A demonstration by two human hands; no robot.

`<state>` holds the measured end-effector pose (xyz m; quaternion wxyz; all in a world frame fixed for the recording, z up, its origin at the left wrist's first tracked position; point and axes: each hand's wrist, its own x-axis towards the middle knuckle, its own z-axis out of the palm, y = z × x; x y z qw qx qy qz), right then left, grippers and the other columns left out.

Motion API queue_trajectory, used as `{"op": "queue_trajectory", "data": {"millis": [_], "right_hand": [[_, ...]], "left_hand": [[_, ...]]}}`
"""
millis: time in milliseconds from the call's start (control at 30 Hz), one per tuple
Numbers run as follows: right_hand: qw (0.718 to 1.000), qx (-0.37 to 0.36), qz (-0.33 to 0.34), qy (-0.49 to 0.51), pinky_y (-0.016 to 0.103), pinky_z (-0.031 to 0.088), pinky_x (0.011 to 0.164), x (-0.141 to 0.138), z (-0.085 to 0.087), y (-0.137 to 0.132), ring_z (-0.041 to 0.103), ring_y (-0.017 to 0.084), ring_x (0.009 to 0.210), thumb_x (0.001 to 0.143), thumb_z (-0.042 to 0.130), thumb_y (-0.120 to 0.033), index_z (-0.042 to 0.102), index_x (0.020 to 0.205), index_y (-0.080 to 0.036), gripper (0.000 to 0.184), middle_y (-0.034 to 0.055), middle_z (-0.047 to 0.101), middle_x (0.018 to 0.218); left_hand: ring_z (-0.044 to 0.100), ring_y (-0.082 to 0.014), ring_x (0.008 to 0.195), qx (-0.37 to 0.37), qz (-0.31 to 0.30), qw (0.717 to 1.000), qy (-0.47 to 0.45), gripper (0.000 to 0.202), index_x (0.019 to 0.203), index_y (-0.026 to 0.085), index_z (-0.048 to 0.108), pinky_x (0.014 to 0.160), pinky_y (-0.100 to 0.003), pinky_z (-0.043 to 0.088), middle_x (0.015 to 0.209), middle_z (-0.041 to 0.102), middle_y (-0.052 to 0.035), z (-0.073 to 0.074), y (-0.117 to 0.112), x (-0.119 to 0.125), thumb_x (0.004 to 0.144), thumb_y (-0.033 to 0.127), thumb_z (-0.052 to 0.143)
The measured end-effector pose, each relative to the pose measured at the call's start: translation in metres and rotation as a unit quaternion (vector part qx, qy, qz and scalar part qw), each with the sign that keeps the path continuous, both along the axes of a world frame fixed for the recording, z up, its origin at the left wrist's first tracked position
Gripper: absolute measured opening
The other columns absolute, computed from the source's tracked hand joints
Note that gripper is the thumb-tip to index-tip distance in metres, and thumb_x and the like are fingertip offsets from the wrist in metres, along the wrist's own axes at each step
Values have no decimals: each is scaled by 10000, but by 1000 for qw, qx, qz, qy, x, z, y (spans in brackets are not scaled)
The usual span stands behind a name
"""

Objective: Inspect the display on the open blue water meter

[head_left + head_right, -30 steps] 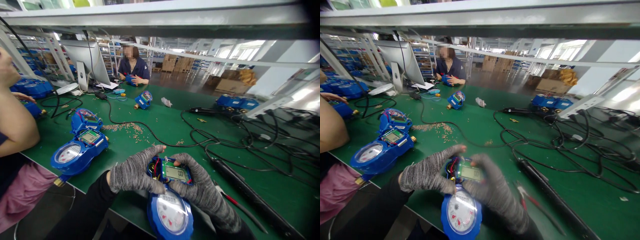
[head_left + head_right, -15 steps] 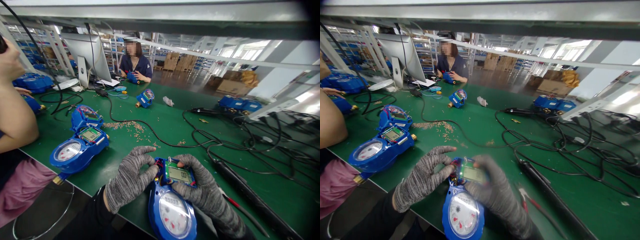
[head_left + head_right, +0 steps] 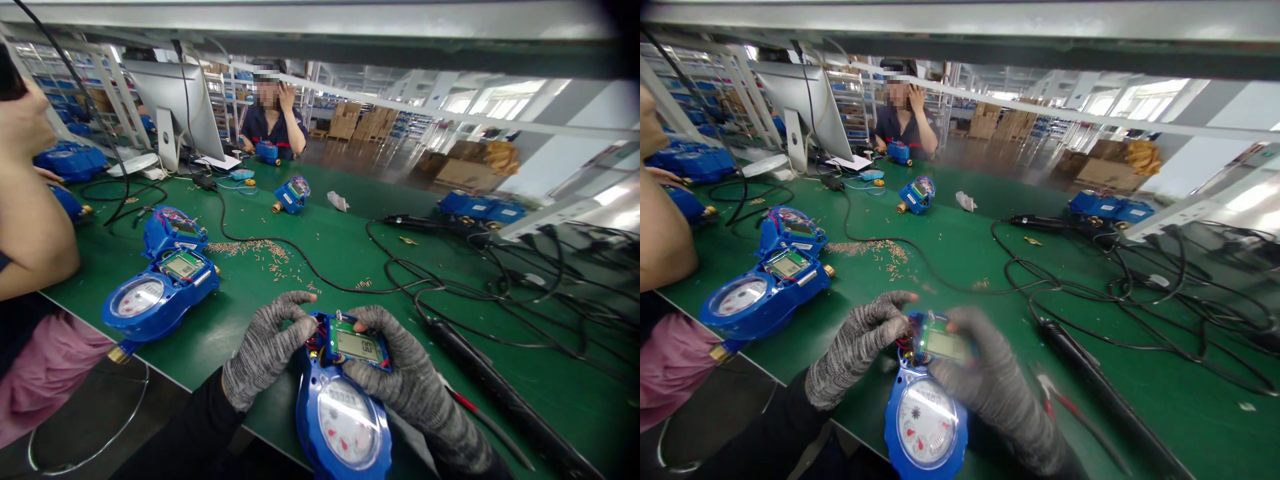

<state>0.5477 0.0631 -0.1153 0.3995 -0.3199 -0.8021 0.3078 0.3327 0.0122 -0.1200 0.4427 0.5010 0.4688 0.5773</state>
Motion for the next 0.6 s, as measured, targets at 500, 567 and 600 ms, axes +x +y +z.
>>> {"op": "queue_trajectory", "data": {"millis": [500, 567, 600], "right_hand": [[999, 4, -42, -3, 339, 652, 803, 23, -52, 14, 736, 285, 964, 747, 822, -376, 624, 1237, -317, 532, 64, 731, 1139], [998, -10, -63, -6, 332, 644, 823, 24, -54, 13, 729, 284, 972, 732, 824, -424, 646, 1209, -302, 523, 63, 730, 1135], [997, -27, -73, -7, 329, 640, 830, 22, -53, 11, 724, 281, 978, 739, 813, -447, 654, 1188, -289, 502, 64, 726, 1133]], "left_hand": [[584, -309, 1228, 135, 143, 934, 298, 105, 792, 202, 718, 1124, -622, 420, 1196, 695, -103, 12, -3, 12, 887, 202, 674], [550, -313, 1279, 121, 148, 930, 315, 103, 804, 200, 730, 1147, -624, 391, 1259, 680, -103, 11, -4, 12, 891, 198, 675], [553, -307, 1281, 101, 143, 938, 299, 107, 803, 201, 734, 1143, -606, 402, 1271, 677, -100, 11, -5, 12, 891, 191, 673]]}}
